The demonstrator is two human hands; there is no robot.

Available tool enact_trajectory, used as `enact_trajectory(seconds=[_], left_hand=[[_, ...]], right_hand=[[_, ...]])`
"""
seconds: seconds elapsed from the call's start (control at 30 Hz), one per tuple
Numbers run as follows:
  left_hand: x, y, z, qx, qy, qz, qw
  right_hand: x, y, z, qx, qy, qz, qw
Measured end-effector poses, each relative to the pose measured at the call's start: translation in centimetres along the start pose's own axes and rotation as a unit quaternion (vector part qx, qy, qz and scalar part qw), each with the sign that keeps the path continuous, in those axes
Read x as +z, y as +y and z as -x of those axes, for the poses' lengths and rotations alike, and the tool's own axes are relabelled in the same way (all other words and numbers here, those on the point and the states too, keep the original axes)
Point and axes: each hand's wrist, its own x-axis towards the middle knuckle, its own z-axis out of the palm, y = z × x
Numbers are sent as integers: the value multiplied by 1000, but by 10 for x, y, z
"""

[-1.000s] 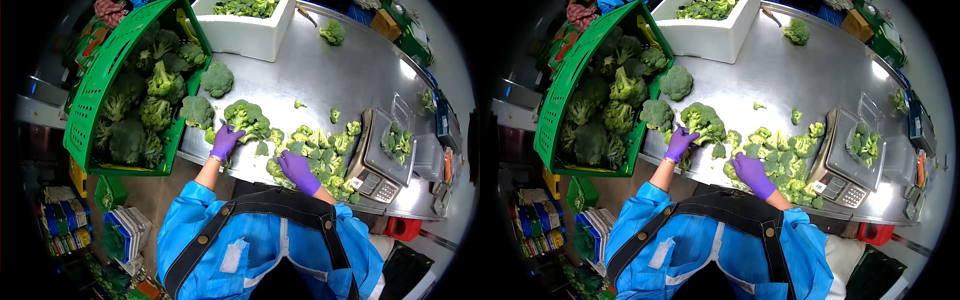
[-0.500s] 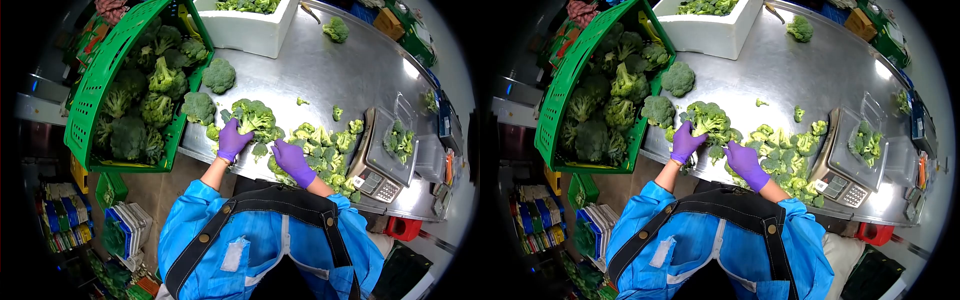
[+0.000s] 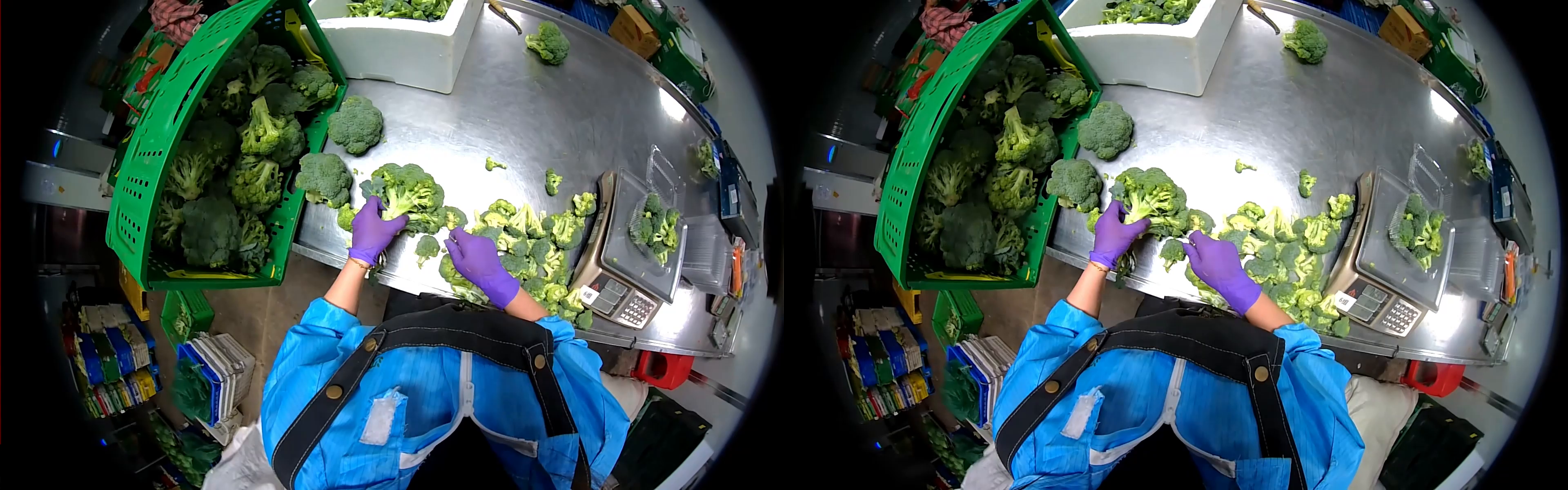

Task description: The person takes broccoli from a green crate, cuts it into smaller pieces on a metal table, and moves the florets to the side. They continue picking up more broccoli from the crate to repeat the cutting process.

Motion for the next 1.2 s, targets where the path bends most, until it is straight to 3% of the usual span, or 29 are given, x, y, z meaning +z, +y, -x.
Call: enact_trajectory(seconds=[0.23, 0.3, 0.4, 0.47, 0.8, 0.87, 1.2], left_hand=[[1, -5, 8, 2, -8, 25, 1000], [5, -4, 19, 107, 15, 8, 994], [11, -1, 31, 161, 22, -10, 987], [15, 1, 37, 179, 27, -7, 984], [30, 4, 54, 207, 19, -40, 977], [30, 4, 55, 216, 21, -43, 975], [45, 12, 68, 237, 34, -24, 971]], right_hand=[[-8, -1, 1, 12, 54, -55, 997], [-11, 0, 1, 10, 74, -71, 995], [-19, 1, 5, -7, 86, -65, 994], [-28, -3, 9, -2, -22, 0, 1000], [-58, -10, 24, 49, -39, -5, 998], [-59, -12, 25, -20, -49, 62, 997], [-69, -24, 27, -3, -79, 154, 985]])
